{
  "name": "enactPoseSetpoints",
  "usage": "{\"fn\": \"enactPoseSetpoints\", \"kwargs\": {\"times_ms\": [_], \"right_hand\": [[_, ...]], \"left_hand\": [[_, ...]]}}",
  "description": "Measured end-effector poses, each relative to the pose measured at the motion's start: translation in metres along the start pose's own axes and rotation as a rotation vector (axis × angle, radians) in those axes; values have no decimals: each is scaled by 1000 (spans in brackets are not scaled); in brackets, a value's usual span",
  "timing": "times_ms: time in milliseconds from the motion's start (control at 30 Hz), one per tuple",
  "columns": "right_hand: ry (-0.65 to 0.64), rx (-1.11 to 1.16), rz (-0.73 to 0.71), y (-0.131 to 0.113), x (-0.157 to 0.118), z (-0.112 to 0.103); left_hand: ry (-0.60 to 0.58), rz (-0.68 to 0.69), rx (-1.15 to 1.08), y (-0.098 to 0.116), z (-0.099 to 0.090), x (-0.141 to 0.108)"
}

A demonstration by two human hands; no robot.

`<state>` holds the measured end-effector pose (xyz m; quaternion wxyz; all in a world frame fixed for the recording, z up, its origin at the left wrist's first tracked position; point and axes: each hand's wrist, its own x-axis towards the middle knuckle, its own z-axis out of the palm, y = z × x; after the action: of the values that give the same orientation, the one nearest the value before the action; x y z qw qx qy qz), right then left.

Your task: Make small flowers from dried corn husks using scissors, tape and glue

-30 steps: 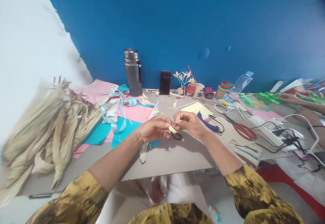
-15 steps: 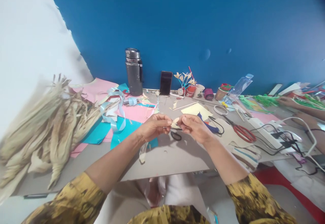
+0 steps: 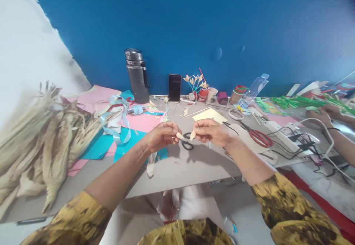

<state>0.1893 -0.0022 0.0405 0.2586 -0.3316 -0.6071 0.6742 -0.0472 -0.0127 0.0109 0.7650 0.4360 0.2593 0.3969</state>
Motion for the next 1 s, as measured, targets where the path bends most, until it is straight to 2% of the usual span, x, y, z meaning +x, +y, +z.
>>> {"fn": "enactPoseSetpoints", "kwargs": {"times_ms": [133, 233, 533, 733, 1000], "right_hand": [[-136, -167, 13, -10, 2, -2], [-180, -291, -7, -20, 5, -1], [-172, -463, -21, -31, 15, 12], [-157, -546, -9, -35, 19, 15], [-123, -605, -13, -29, 22, 13]], "left_hand": [[26, 1, 8, -3, -1, 1], [65, 5, 18, -4, -1, 1], [138, -23, 38, -3, 1, 2], [148, -50, 61, -4, 0, 1], [167, -56, 81, -3, 0, 1]]}}
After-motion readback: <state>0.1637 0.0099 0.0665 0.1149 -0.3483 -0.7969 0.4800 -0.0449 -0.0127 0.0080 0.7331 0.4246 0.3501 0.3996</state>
